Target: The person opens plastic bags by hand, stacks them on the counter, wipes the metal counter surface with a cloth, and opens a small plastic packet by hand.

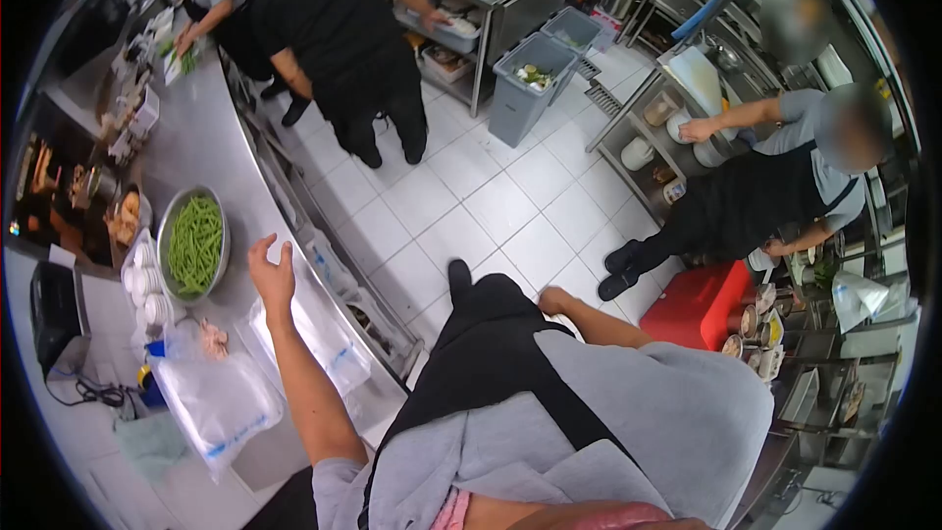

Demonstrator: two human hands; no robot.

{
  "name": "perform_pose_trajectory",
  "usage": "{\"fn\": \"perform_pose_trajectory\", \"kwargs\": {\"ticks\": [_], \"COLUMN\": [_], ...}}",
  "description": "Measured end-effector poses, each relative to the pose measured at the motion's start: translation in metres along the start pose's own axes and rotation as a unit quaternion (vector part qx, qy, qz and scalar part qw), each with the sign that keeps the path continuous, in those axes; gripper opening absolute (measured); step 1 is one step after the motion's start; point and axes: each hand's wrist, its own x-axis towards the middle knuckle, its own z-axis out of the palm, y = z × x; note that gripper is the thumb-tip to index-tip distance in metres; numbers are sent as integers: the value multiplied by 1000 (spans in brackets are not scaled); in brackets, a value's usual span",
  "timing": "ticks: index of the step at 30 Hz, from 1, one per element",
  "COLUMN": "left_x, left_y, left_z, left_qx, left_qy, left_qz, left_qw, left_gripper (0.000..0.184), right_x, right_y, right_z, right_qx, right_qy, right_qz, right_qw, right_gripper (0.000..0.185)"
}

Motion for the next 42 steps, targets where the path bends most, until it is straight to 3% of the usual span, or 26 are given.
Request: {"fn": "perform_pose_trajectory", "kwargs": {"ticks": [1,2,3,4,5,6,7,9,10,13,17,18,21,24,28,30,33,34,35,36,37,40,42], "left_x": [26,52,6,31,55,74,85,98,101,97,97,97,100,106,104,100,103,103,104,106,105,104,105], "left_y": [-3,-8,-14,-33,-48,-55,-66,-56,-58,-44,-23,-25,-29,-14,-13,-14,-11,-7,-5,-4,-4,-7,-3], "left_z": [9,19,4,25,44,58,69,70,77,109,118,119,122,118,115,113,108,107,107,109,109,109,111], "left_qx": [-3,-5,42,62,84,152,222,234,293,402,421,416,410,397,407,413,415,409,400,405,411,414,409], "left_qy": [-18,-35,-83,-78,-69,-25,13,-119,-175,-121,-92,-74,-49,-40,-43,-43,-42,-42,-44,-42,-42,-41,-40], "left_qz": [-2,-4,-38,-36,-32,-35,-38,-132,-167,-177,-229,-237,-240,-249,-246,-245,-242,-244,-247,-249,-253,-258,-258], "left_qw": [1000,999,995,994,994,987,974,956,925,890,873,875,878,882,879,876,876,878,881,878,875,872,874], "left_gripper": [50,49,53,56,59,64,69,84,96,109,112,111,108,101,96,96,96,97,97,97,98,98,98], "right_x": [29,35,39,28,4,-3,-31,0,-10,11,35,36,-1,-4,19,23,57,93,99,92,83,79,78], "right_y": [27,41,95,132,121,112,91,106,93,79,52,42,20,40,110,119,103,111,91,59,35,39,58], "right_z": [26,35,137,214,170,119,98,115,95,76,77,72,32,24,31,11,-3,17,2,-18,-31,-62,-76], "right_qx": [-27,64,118,173,245,328,364,434,466,508,565,604,538,589,515,468,458,373,163,346,516,586,555], "right_qy": [10,28,38,54,-9,-212,-88,-70,-8,94,135,123,132,110,115,138,155,136,123,150,170,223,247], "right_qz": [4,71,115,158,204,199,279,243,253,244,203,211,185,219,261,311,295,209,85,101,112,127,175], "right_qw": [1000,995,986,971,948,899,884,865,848,821,789,759,812,770,808,816,824,894,975,921,832,769,775], "right_gripper": [46,51,46,42,31,28,34,44,43,40,37,34,31,32,29,32,29,22,27,25,24,24,24]}}
